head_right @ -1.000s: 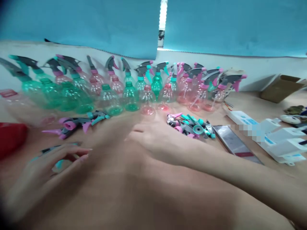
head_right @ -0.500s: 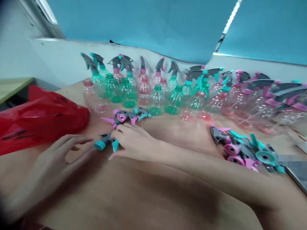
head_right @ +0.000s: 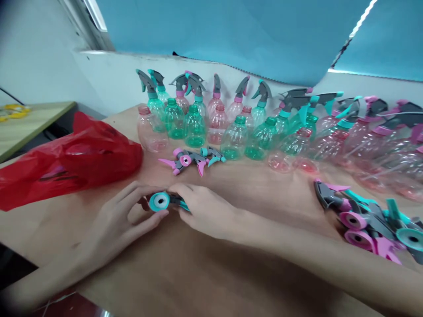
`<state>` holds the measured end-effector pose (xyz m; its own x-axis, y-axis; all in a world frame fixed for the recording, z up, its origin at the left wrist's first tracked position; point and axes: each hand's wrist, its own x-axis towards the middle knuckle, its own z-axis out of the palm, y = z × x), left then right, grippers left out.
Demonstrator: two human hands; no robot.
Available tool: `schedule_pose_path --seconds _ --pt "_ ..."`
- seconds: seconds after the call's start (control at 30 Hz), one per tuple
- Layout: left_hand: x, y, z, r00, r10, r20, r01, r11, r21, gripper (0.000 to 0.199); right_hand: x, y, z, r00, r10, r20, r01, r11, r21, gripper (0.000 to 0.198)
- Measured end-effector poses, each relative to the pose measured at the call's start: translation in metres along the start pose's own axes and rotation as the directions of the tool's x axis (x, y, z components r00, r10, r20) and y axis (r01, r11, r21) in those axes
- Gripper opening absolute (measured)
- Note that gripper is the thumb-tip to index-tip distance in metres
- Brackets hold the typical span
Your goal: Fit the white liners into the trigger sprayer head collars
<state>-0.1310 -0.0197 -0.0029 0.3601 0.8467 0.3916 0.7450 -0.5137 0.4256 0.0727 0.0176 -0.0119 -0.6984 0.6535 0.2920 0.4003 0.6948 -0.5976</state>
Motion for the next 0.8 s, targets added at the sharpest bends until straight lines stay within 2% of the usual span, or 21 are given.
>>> schedule_pose_path --seconds 0.1,0.2,0.3,0.4,0.57,0.67,0.8 --pt "0.002 0.014 0.004 0.994 0.108 -0.008 -0.109 0.993 -0.054 0.028 -0.020 -0.005 -0.009 0.999 0.054 -0.008 -0.053 0.993 0.108 0.025" --pt "0.007 0.028 0.013 0.988 0.152 0.030 -0.148 0.983 -0.112 0.024 -0.042 -0.008 -0.022 0.994 0.109 0.002 -0.107 0.979 0.176 0.017" --pt "0.015 0.044 0.024 0.982 0.172 0.077 -0.153 0.966 -0.208 0.025 -0.066 -0.009 -0.035 0.987 0.162 0.003 -0.160 0.968 0.194 0.013" --pt "0.024 0.064 0.038 0.977 0.161 0.139 -0.102 0.928 -0.359 0.022 -0.088 -0.010 -0.048 0.978 0.206 -0.024 -0.198 0.963 0.182 0.012" --pt "0.036 0.092 0.064 0.970 0.131 0.203 -0.017 0.876 -0.482 0.021 -0.123 0.000 -0.065 0.967 0.214 -0.139 -0.208 0.976 0.061 0.005" --pt "0.044 0.101 0.082 0.969 0.186 0.162 -0.077 0.853 -0.516 0.025 -0.144 0.013 -0.070 0.966 0.155 -0.209 -0.173 0.983 -0.068 0.004" --pt "0.055 0.106 0.104 0.948 0.309 0.076 -0.219 0.806 -0.550 0.030 -0.167 0.030 -0.067 0.961 0.024 -0.274 -0.088 0.971 -0.224 0.012"
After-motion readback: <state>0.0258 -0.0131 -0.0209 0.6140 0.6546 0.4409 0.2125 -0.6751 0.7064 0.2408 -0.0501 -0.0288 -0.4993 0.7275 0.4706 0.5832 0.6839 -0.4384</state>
